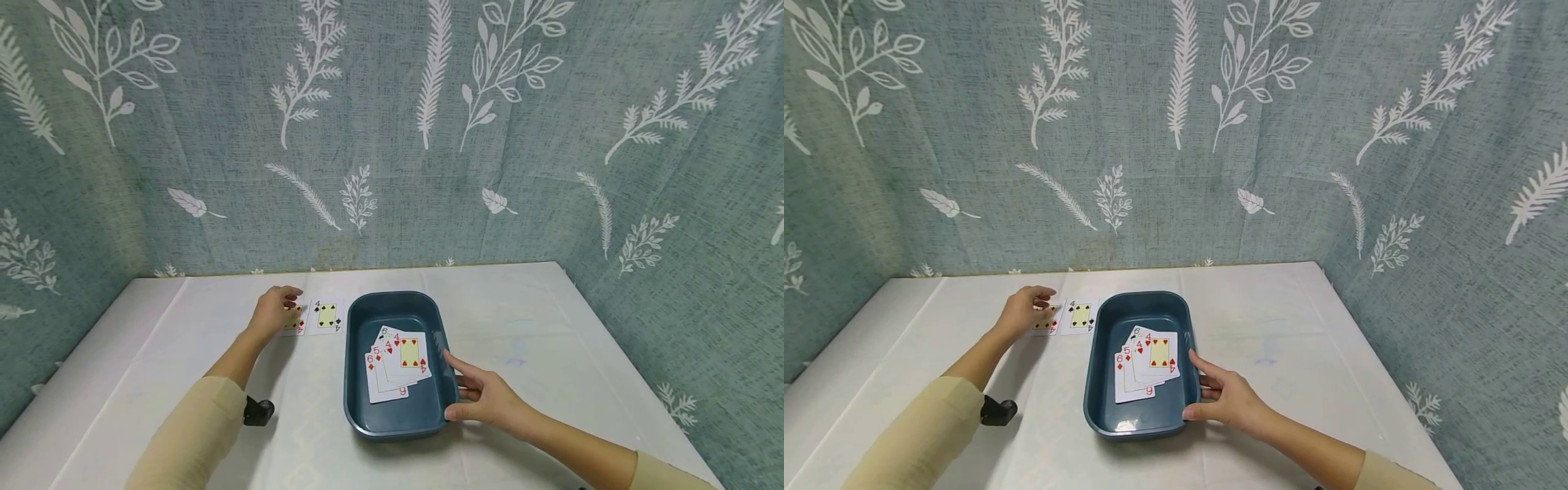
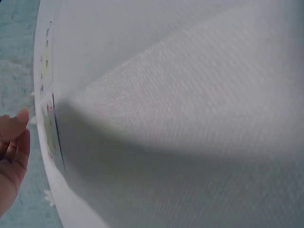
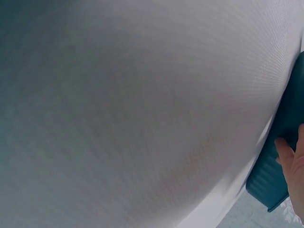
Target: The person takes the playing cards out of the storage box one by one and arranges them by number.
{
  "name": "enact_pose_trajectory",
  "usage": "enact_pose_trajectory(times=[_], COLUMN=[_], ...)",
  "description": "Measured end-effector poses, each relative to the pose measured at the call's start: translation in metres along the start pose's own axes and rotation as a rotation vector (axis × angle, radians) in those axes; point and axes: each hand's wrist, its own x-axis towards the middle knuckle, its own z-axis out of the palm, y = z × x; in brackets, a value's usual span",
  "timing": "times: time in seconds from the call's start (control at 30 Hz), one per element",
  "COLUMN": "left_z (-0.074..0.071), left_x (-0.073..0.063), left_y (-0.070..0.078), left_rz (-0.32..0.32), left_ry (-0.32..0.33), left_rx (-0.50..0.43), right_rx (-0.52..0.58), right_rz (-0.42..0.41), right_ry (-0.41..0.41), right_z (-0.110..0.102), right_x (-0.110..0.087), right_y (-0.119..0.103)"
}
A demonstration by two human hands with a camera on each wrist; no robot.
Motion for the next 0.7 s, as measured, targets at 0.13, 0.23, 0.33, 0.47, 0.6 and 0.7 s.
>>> enact_pose_trajectory(times=[0.13,0.23,0.33,0.47,0.6,0.7], left_z=[-0.001,-0.002,-0.002,-0.001,-0.001,-0.001], left_x=[-0.002,-0.003,-0.005,-0.006,-0.008,-0.011], left_y=[0.006,0.012,0.017,0.024,0.035,0.044], left_rz=[0.041,0.068,0.07,0.077,0.091,0.095], left_ry=[-0.002,-0.015,-0.046,-0.091,-0.119,-0.136], left_rx=[-0.023,-0.032,-0.063,-0.103,-0.117,-0.129], right_rx=[-0.003,-0.01,-0.019,-0.02,-0.019,-0.013], right_rz=[0.002,0.001,0.0,0.006,0.003,0.006], right_ry=[0.0,0.002,0.003,0.006,0.007,0.004], right_z=[0.0,0.0,0.0,0.001,0.001,0.001], right_x=[0.0,0.0,0.0,0.0,0.001,0.001], right_y=[0.0,0.0,-0.001,-0.001,-0.001,0.0])
